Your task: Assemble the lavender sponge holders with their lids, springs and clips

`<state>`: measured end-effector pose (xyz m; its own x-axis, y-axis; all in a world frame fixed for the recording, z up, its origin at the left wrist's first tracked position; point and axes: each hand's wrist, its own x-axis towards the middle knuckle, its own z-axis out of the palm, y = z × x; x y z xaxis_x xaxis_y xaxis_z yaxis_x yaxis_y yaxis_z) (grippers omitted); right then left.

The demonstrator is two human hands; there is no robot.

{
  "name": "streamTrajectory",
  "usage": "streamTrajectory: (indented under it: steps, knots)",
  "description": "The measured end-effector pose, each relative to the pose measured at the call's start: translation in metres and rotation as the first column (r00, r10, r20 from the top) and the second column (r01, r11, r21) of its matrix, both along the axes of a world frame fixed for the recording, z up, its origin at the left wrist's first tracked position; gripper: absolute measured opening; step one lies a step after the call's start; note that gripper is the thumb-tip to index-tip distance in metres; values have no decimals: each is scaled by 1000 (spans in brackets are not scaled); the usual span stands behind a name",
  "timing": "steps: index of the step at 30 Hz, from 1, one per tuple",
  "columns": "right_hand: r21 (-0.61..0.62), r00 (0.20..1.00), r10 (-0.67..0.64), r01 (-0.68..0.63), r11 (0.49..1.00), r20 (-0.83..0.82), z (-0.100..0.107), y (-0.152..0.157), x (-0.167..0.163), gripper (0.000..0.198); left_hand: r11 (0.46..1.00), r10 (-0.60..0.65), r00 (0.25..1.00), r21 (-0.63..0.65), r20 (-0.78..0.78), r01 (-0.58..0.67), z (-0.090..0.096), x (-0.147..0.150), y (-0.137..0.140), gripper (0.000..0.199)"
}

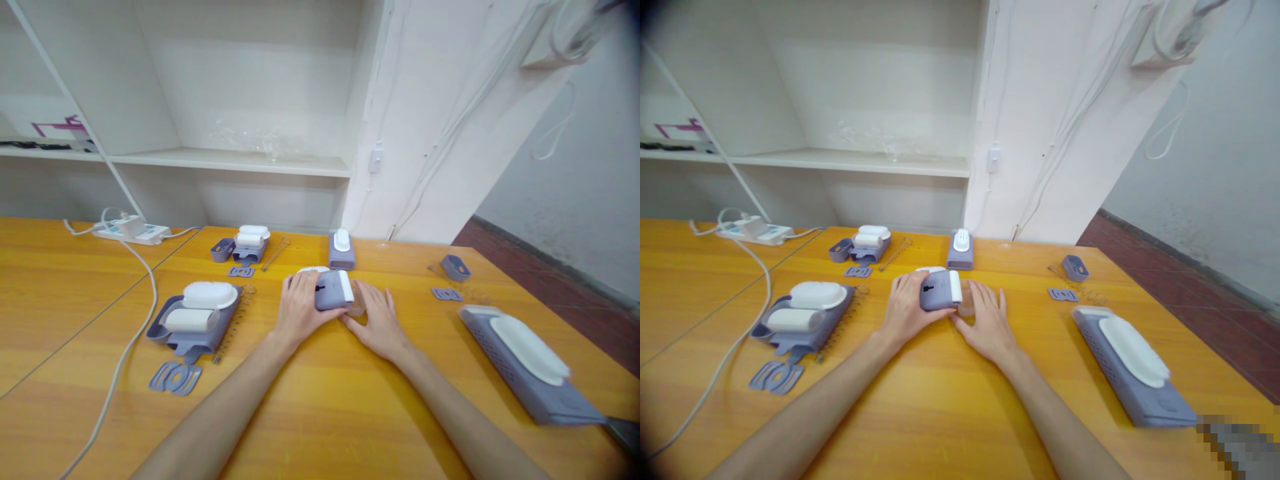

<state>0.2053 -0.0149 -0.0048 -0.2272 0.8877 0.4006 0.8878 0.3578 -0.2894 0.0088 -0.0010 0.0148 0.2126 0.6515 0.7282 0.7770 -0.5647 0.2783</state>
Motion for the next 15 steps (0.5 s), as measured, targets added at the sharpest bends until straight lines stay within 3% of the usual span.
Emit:
streamTrajectory:
  steps: [5, 15]
  knots:
    - [-86, 995, 56, -63, 994, -79, 3, -1, 1, 66, 1000, -9, 1000, -1, -5, 9, 0, 0, 0, 69]
    - [-147, 973, 113, -144, 979, -201, -3, 3, 8, 76, 999, -33, 999, -27, -37, 32, 0, 0, 0, 68]
